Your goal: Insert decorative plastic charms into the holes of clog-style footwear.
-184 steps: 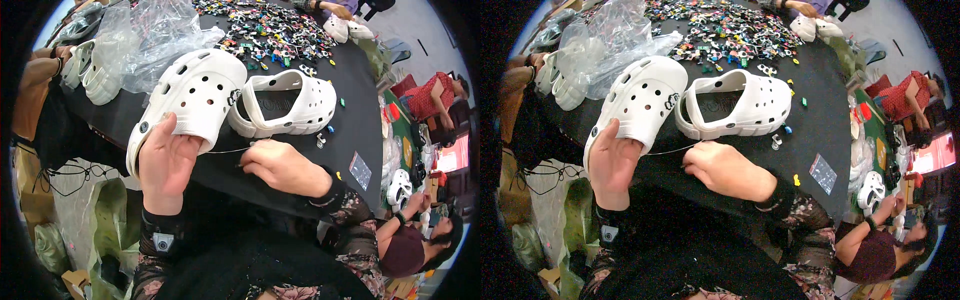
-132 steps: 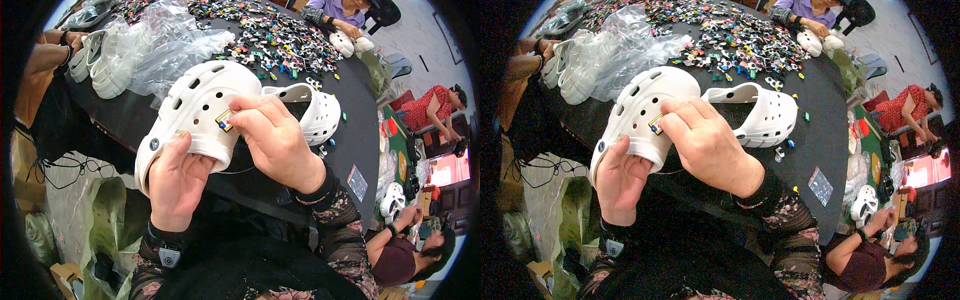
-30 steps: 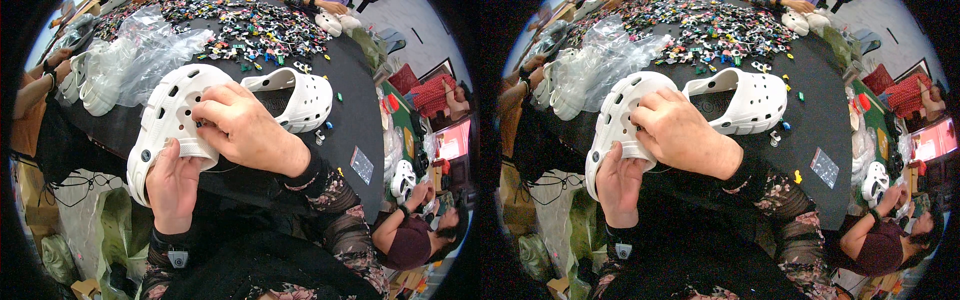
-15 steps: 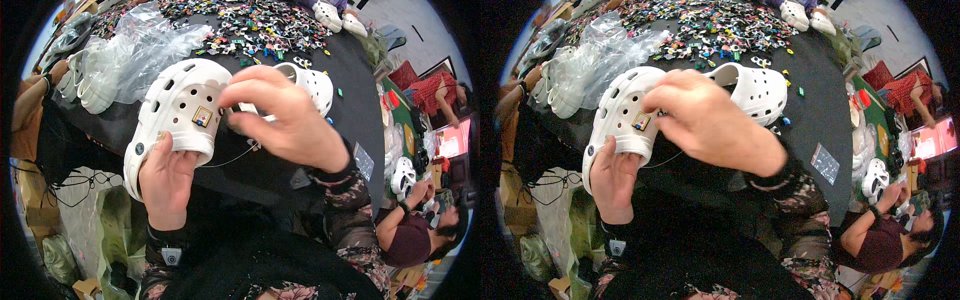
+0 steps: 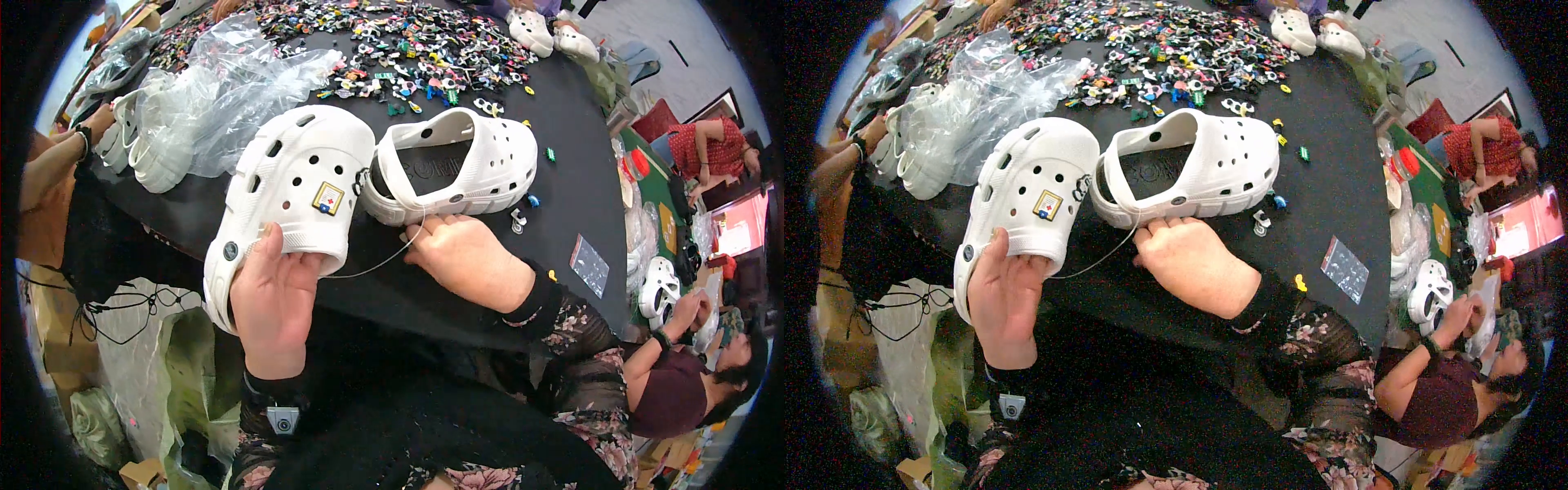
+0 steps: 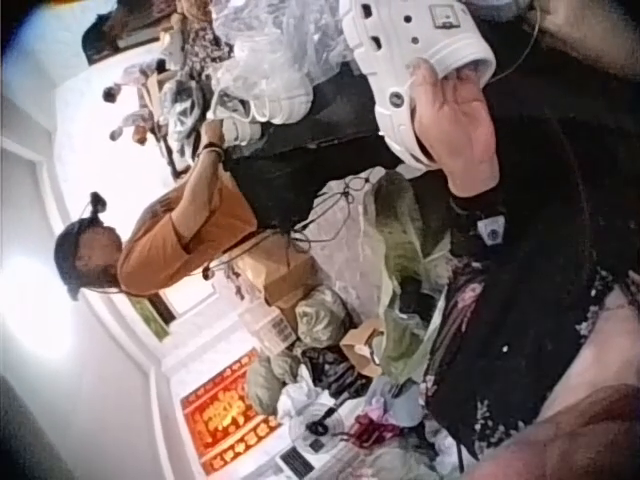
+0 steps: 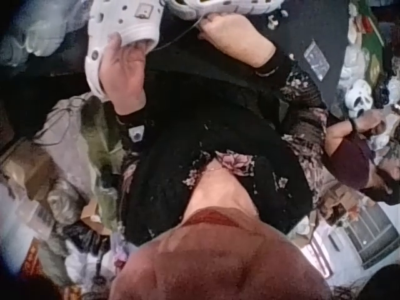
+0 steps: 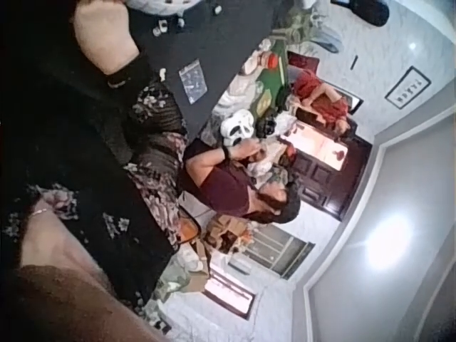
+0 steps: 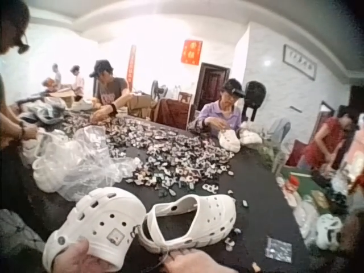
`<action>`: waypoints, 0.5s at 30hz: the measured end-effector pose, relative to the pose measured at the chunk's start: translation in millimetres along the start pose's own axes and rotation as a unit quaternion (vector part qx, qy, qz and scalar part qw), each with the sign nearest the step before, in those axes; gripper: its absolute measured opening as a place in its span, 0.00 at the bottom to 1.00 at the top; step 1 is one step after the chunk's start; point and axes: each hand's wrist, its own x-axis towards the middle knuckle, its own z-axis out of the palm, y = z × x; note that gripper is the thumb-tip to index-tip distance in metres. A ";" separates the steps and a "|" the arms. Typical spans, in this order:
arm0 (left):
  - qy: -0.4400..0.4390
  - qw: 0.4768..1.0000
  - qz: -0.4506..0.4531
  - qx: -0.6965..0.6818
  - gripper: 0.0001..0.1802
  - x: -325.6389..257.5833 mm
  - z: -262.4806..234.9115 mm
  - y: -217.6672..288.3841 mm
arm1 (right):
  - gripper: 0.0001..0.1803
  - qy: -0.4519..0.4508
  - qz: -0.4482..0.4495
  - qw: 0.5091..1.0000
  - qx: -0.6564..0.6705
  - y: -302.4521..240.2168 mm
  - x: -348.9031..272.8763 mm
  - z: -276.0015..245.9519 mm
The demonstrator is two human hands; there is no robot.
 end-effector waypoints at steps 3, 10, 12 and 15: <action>-0.014 1.000 0.013 0.007 0.24 0.3 0.7 -2.1 | 0.06 0.025 -0.017 0.996 -0.081 1.8 -1.6 7.7; -0.011 1.000 0.010 0.005 0.23 0.1 -1.6 -0.3 | 0.07 -0.007 -0.029 0.994 -0.104 -5.1 0.7 1.2; -0.007 1.000 0.012 0.003 0.23 -0.7 -1.7 0.5 | 0.08 0.031 -0.027 0.997 -0.059 -6.3 1.5 3.4; 0.003 1.000 0.005 -0.009 0.23 -2.9 0.4 1.6 | 0.09 0.037 -0.030 0.999 -0.012 -5.7 1.9 1.3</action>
